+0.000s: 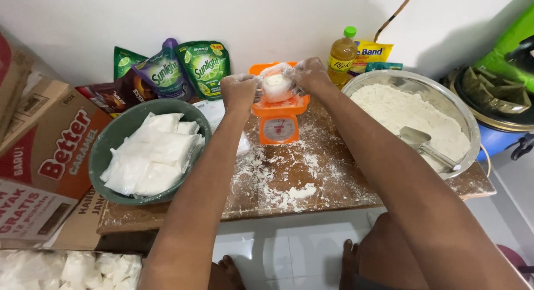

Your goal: Measuring flour on a scale and putting it into small plastic bags.

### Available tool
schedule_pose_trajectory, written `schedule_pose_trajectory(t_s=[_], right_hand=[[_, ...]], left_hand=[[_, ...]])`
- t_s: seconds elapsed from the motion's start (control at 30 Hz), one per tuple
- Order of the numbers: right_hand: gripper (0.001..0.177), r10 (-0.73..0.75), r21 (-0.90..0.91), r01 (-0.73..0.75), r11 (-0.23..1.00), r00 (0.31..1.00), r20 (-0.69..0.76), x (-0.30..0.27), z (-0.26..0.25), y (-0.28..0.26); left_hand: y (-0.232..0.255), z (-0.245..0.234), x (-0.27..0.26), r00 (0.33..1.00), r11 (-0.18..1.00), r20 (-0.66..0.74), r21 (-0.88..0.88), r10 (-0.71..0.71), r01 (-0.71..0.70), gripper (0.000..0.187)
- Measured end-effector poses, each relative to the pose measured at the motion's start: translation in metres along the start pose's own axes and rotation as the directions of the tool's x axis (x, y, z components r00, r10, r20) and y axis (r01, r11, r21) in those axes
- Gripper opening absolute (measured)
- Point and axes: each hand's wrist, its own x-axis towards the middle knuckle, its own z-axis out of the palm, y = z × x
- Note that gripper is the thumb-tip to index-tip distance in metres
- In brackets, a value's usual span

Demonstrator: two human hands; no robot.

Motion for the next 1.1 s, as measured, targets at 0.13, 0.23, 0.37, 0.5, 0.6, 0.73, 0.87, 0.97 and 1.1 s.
schedule_pose_trajectory(t_s=[0.13,0.23,0.37,0.5,0.6,0.73,0.87,0.97,1.1], right_hand=[[0.036,-0.008,-0.007,0.008,1.000,1.000,0.007,-0.003,-0.003,-0.003],[0.041,0.008,-0.004,-0.008,1.000,1.000,0.008,-0.023,-0.010,-0.020],[0.050,-0.005,-0.020,0.005,1.000,1.000,0.018,-0.030,-0.018,-0.022],[0.029,-0.114,0.079,0.120,0.990,0.990,-0.078,-0.020,-0.020,-0.002],[0.027,-0.145,0.176,0.169,0.970,0.979,-0.141,-0.029,-0.030,0.004],[0.027,-0.257,0.028,0.266,0.964,0.950,-0.178,-0.058,-0.044,0.011],[0.033,-0.107,0.189,0.160,0.969,0.958,-0.266,-0.125,-0.059,0.009],[0.033,-0.079,0.184,0.128,0.975,0.964,-0.255,-0.168,-0.052,0.039],[0.039,0.001,0.108,0.016,0.994,0.989,-0.151,-0.210,-0.034,0.092]], left_hand=[[-0.014,0.000,0.015,0.999,0.987,0.011,-0.153,-0.050,0.051,0.024],[0.002,-0.008,0.001,0.999,0.982,0.009,-0.185,-0.049,0.050,0.023],[0.008,-0.014,-0.006,0.998,0.982,0.029,-0.182,-0.053,0.057,0.026],[-0.023,-0.001,0.019,0.999,0.975,-0.004,-0.218,-0.036,0.034,0.024],[0.005,-0.021,-0.011,0.999,0.972,0.004,-0.232,-0.041,0.040,0.025],[0.009,-0.045,-0.043,0.999,0.959,0.032,-0.279,-0.030,0.037,0.025],[-0.007,-0.070,-0.088,0.997,0.942,0.069,-0.331,-0.037,0.058,0.022],[-0.044,-0.088,-0.114,0.995,0.965,0.091,-0.253,-0.038,0.060,0.023],[-0.121,-0.086,-0.128,0.998,0.989,0.061,-0.144,-0.035,0.044,0.020]])
